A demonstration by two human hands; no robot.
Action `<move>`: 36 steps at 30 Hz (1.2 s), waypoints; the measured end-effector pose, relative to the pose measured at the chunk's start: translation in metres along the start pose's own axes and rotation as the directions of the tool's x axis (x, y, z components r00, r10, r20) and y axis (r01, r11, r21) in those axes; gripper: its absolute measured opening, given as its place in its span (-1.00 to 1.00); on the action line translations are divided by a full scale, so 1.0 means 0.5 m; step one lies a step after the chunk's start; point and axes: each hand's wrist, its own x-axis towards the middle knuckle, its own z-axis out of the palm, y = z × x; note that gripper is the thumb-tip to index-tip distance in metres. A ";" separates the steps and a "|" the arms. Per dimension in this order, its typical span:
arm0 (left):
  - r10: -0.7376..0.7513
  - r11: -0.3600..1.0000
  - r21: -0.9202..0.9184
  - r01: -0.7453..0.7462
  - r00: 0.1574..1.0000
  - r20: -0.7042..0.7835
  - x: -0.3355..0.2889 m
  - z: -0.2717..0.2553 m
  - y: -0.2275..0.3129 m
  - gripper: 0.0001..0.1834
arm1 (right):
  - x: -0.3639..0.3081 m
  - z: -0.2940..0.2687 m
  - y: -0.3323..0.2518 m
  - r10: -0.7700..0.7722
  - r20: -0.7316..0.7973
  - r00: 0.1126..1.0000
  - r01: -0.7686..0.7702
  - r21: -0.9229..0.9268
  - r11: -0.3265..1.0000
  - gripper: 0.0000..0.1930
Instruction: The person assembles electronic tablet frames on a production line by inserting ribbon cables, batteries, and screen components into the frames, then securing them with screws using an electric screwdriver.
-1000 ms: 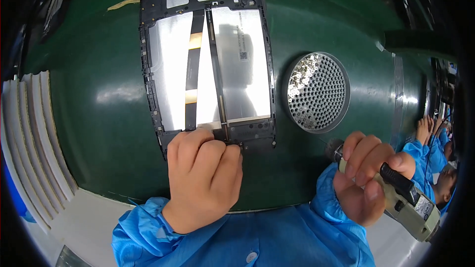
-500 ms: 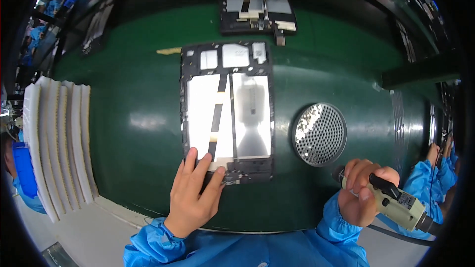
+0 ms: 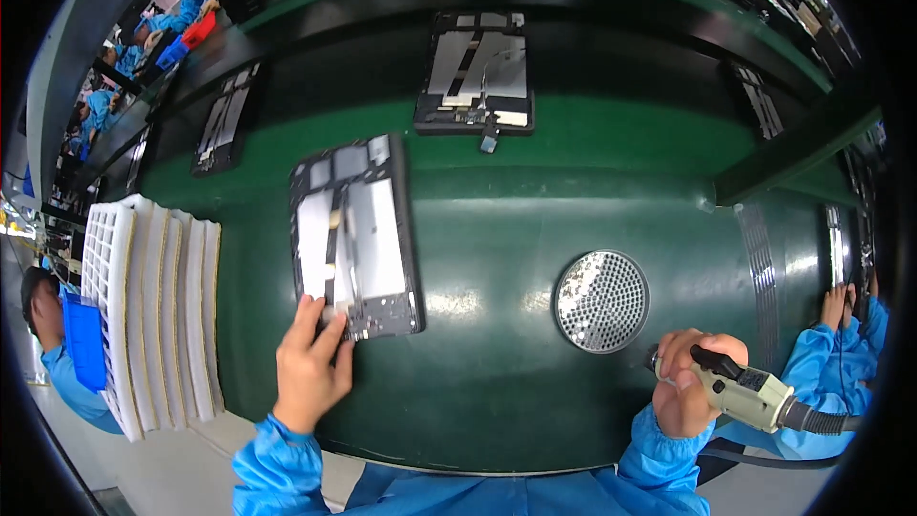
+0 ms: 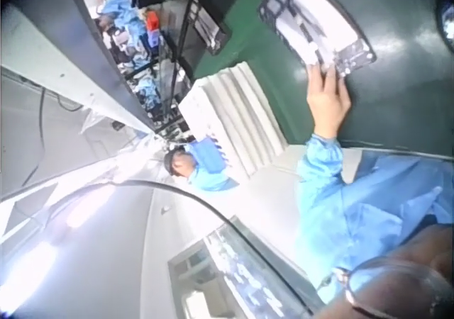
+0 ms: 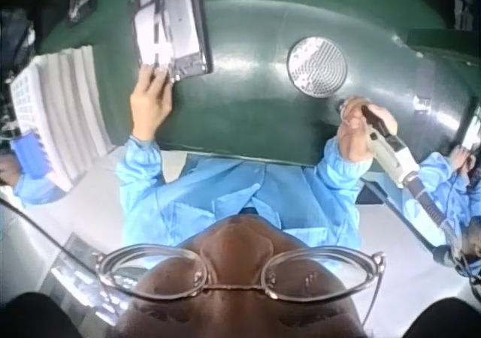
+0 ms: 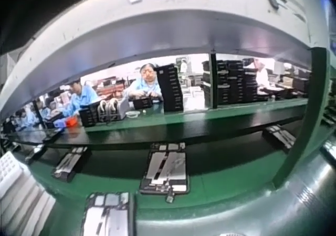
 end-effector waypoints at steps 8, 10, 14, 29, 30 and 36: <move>0.019 0.999 -0.047 -0.023 0.995 -0.093 0.127 0.037 -0.128 -0.64 | 0.012 -0.009 0.004 -0.029 0.014 0.999 0.029 -0.003 1.000 -0.63; 0.053 0.996 -0.063 -0.063 0.988 -0.144 0.221 0.061 -0.194 -0.66 | 0.004 -0.014 0.008 -0.042 0.036 0.998 0.042 -0.009 0.999 -0.64; 0.137 0.977 -0.130 -0.170 0.963 -0.231 0.365 0.108 -0.241 -0.68 | 0.008 -0.036 0.004 -0.088 0.063 0.994 0.090 -0.022 0.996 -0.62; 0.619 0.777 0.156 -0.610 0.785 -0.014 0.582 0.220 -0.051 -0.33 | 0.127 -0.067 0.035 0.098 0.022 0.995 -0.096 -0.079 0.992 -0.61; 0.700 0.699 0.242 -0.673 0.713 -0.037 0.588 0.227 -0.038 -0.37 | 0.121 -0.066 0.033 0.077 0.035 0.996 -0.075 -0.047 0.996 -0.62; 0.438 0.879 0.272 -0.391 0.889 -0.137 0.539 0.205 -0.012 -0.28 | 0.079 0.008 0.024 0.078 0.115 0.990 -0.079 0.002 0.997 -0.60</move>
